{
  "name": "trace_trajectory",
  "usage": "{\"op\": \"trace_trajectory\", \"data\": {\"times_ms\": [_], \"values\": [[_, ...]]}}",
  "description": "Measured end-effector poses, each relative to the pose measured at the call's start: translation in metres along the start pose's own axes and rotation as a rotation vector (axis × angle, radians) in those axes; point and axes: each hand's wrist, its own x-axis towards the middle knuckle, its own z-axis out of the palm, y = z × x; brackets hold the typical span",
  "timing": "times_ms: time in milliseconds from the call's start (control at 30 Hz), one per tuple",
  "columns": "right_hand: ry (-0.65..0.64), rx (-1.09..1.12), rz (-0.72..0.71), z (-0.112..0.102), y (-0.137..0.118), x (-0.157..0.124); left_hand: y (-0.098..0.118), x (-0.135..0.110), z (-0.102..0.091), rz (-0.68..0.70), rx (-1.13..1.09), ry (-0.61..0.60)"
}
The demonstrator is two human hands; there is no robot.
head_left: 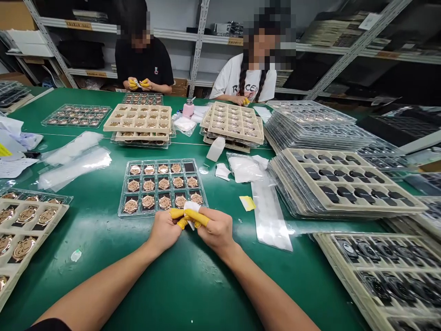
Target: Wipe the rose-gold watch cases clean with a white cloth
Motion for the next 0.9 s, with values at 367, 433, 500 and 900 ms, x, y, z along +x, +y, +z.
{"op": "trace_trajectory", "data": {"times_ms": [367,433,500,900], "values": [[0.097,0.127,0.211,0.001,0.003,-0.001,-0.006,0.001,0.007,-0.156,-0.346,0.102],[0.101,0.017,0.144,-0.001,0.003,0.001,-0.005,0.001,0.007,-0.168,-0.361,0.096],[0.096,-0.109,0.07,-0.004,0.003,0.001,-0.005,0.001,0.007,-0.172,-0.351,0.075],[0.09,0.535,0.39,0.002,0.009,0.002,-0.015,0.007,0.009,-0.235,-0.582,0.052]]}}
